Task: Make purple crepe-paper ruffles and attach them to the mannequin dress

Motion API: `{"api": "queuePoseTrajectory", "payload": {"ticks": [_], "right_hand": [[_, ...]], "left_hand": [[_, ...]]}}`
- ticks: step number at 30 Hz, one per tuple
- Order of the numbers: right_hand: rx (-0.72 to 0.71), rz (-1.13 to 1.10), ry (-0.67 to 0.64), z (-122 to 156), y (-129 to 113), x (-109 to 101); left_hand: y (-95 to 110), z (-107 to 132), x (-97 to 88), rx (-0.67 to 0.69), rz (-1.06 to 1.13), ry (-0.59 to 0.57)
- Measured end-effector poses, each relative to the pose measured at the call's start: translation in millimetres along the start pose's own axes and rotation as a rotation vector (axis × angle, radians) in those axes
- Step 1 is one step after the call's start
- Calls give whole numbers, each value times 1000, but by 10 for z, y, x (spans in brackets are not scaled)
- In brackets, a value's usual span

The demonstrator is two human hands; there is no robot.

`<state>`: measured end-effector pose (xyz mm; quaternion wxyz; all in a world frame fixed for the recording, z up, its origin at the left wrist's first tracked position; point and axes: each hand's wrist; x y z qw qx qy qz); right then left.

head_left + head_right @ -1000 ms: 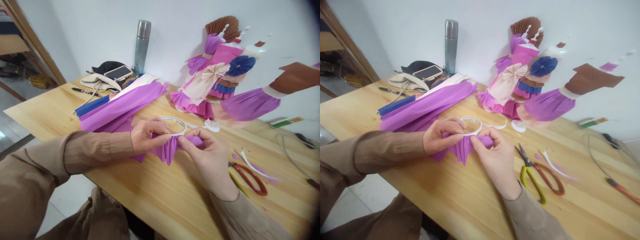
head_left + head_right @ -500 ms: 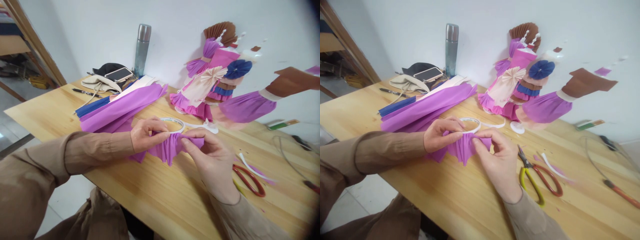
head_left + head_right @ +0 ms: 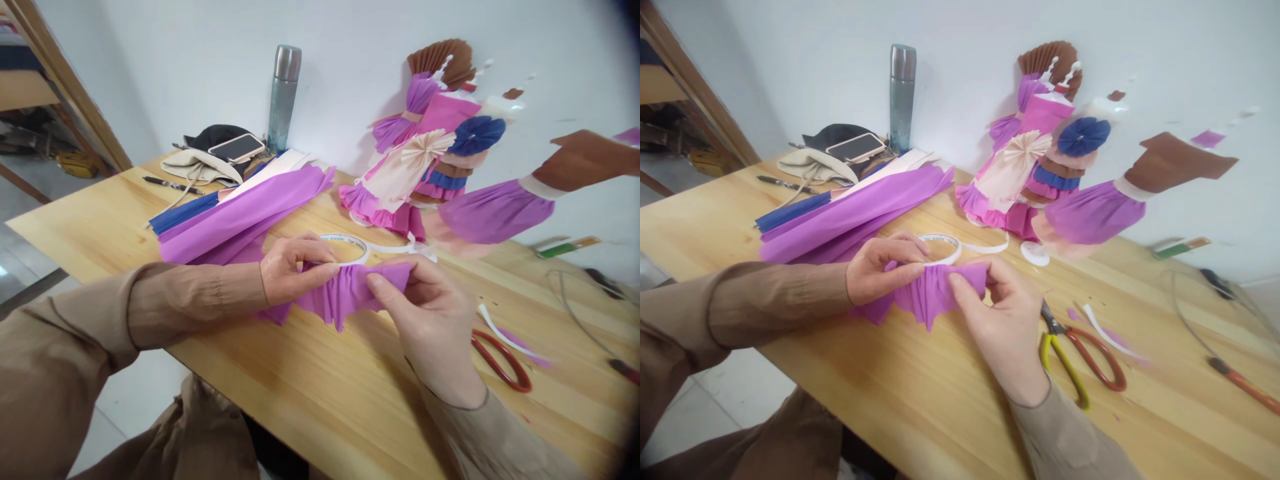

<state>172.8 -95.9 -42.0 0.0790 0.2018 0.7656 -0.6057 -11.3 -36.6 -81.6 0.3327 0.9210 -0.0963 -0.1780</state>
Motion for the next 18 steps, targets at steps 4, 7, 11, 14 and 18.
{"api": "queuePoseTrajectory", "payload": {"ticks": [4, 7, 11, 14, 18], "right_hand": [[-32, -4, 23, -19, -1, 7], [-39, -10, 28, -25, 0, 12], [8, -49, 5, -20, 28, 9], [7, -38, -9, -12, 49, 10], [0, -48, -49, -3, 30, 29]], "left_hand": [[69, -22, -52, -54, -1, -67], [95, -28, -78, -73, 0, -85], [93, -24, -72, -57, 8, -78], [88, -19, -53, -51, 13, -40], [81, -16, -52, -49, 11, -58]]}}
Point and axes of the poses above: each hand's wrist, its own z-axis away from the middle knuckle, its own x-axis out of the palm, y = z × x, and after that the axes turned 9 degrees about x, right-handed
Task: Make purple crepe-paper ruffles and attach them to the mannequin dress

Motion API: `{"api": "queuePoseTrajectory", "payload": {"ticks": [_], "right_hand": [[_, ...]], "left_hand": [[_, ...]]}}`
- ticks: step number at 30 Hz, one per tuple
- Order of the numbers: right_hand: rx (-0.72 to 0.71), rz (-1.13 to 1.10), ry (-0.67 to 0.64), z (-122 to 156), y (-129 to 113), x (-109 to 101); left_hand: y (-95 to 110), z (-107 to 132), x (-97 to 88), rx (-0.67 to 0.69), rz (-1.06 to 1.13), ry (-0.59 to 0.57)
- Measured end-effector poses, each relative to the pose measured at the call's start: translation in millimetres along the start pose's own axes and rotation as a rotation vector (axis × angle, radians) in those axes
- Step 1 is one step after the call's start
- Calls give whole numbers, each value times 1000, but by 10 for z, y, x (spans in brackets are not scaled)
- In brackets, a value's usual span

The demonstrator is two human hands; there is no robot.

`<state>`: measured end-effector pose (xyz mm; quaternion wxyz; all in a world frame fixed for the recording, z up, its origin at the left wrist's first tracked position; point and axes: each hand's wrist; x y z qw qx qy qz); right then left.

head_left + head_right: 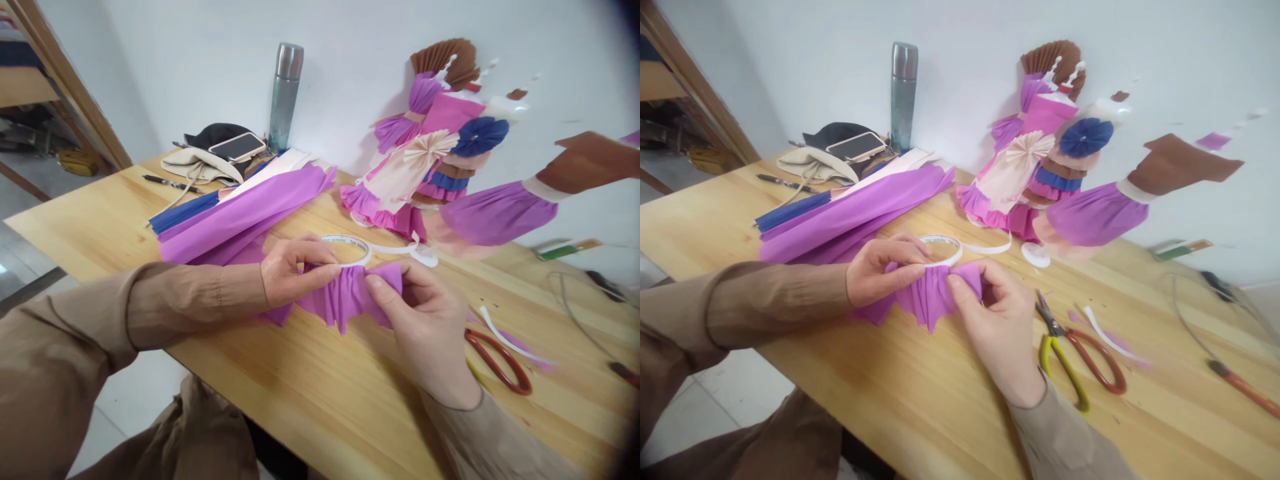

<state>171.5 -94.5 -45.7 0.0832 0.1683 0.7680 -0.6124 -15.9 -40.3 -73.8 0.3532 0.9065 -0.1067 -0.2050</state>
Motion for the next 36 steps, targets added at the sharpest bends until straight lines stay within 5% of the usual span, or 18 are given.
{"api": "queuePoseTrajectory", "payload": {"ticks": [18, 27, 36], "right_hand": [[2, -84, -18, -16, 14, 25], [66, -149, 23, -12, 25, 57], [149, -163, 17, 2, 39, 69]], "left_hand": [[-19, 12, -27, -24, 6, -67], [-40, 41, 58, 4, 22, 38], [17, 8, -23, 37, -21, -86]]}}
Point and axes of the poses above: each hand's wrist, its own z-axis away from the middle knuckle, its own x-axis out of the palm, y = z × x, and after that the axes turned 9 degrees about x, right-handed
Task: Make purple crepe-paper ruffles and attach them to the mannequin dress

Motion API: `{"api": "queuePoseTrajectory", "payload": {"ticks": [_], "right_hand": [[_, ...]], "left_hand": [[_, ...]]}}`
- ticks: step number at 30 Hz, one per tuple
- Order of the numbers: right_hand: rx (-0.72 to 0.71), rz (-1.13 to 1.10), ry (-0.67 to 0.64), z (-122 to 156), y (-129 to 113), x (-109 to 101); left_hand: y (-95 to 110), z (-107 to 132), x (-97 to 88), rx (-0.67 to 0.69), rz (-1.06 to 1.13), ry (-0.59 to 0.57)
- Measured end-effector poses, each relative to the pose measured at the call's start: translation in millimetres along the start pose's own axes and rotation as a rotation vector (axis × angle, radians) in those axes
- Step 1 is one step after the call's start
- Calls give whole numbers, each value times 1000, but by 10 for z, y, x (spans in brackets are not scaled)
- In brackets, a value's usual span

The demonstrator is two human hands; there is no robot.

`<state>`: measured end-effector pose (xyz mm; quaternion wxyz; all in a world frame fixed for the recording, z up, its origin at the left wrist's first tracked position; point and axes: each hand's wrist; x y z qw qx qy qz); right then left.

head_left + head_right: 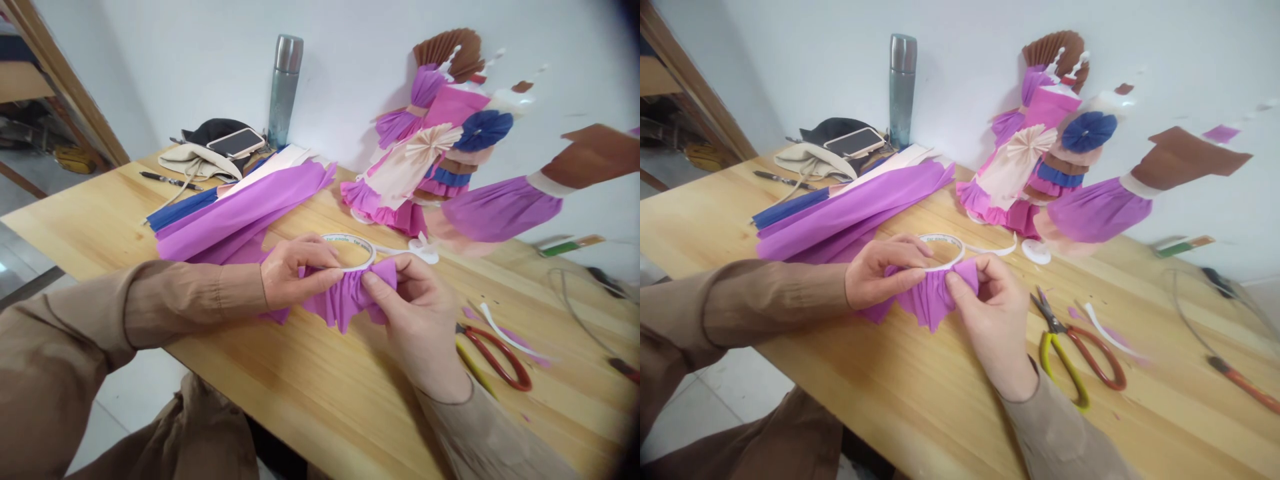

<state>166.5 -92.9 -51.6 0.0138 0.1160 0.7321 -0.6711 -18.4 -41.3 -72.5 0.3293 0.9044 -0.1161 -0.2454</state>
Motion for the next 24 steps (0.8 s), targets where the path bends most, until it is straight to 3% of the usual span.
{"api": "queuePoseTrajectory", "payload": {"ticks": [6, 15, 18, 24], "right_hand": [[67, -49, -38, -9, 24, -22], [15, -45, -36, -46, 23, -81], [30, -18, -31, -43, 7, -88], [-104, 35, 34, -43, -8, -84]], "left_hand": [[1, -44, 0, 122, -23, -34], [-1, 4, 25, -73, 29, 110], [-36, 0, 29, -81, 30, 74], [-96, 10, 95, -37, 55, 159]]}}
Point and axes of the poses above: each hand's wrist, its own z-axis away from the middle knuckle, its own x-axis out of the palm, y = z × x, and after that the axes turned 9 degrees about x, right-handed
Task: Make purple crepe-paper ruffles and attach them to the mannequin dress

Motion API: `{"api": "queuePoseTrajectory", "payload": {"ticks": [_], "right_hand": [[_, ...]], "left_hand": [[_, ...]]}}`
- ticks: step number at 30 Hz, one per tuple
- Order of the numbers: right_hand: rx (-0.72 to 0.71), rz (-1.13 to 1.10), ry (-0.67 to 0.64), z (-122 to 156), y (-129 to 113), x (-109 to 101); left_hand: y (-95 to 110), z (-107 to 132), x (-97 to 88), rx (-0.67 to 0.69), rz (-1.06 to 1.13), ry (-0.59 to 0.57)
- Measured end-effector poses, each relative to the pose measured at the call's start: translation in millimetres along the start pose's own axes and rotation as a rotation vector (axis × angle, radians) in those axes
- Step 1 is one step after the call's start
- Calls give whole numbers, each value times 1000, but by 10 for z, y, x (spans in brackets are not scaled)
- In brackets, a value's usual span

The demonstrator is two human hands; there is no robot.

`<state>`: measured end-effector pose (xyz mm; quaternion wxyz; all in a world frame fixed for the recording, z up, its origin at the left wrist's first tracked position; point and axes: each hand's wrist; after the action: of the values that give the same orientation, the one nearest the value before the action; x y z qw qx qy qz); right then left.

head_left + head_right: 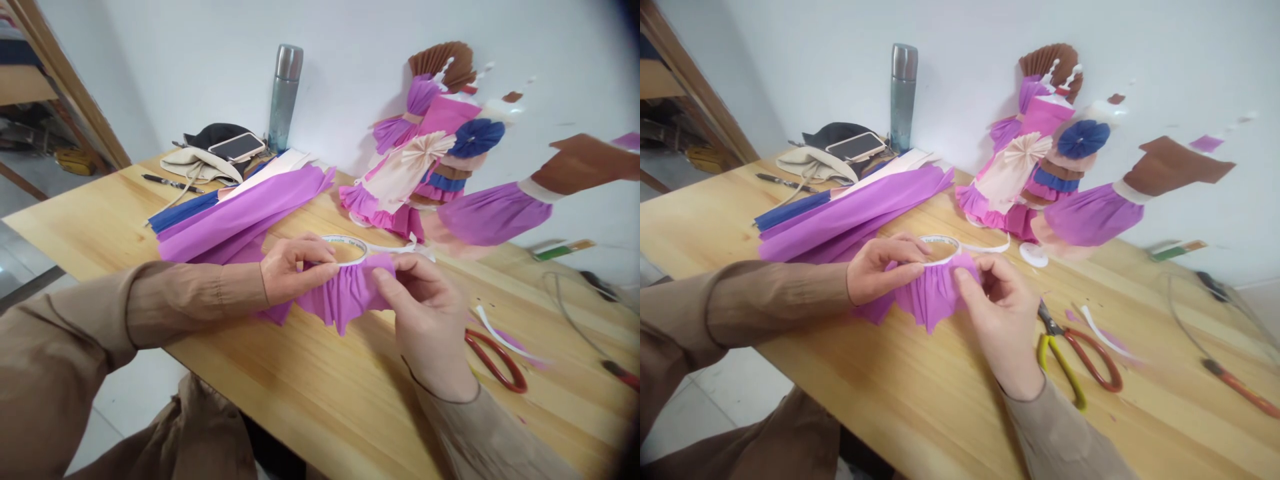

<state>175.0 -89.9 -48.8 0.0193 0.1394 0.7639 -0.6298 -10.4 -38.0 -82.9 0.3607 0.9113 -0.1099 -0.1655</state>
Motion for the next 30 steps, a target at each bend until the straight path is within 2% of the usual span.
{"api": "queuePoseTrajectory", "payload": {"ticks": [3, 7, 11, 16, 19, 23, 30], "right_hand": [[-8, 39, -1, 5, 0, -4], [58, 39, -45, 18, -2, -9], [73, 48, -58, 33, -27, -6], [56, 94, -102, 39, -69, 4], [54, 79, -116, 21, -73, 11], [69, 27, -143, -9, -57, 14], [62, 50, -123, -2, -49, -15]], "left_hand": [[42, -7, -21, -47, -14, -22], [91, -29, -70, -55, -20, -99], [90, -28, -60, -55, -18, -42], [71, -9, -31, -46, 0, -72], [73, 3, -22, -29, 6, -33], [102, 6, -29, -57, 7, -56], [119, 12, -11, -77, 22, -32]]}}
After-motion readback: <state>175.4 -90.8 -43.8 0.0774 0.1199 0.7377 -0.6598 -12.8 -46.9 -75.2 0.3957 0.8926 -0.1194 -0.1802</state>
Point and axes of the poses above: each hand's wrist, its own z-axis away from the middle knuckle, its own x-axis out of the palm, y = z × x, and after that the axes turned 9 degrees about x, right-handed
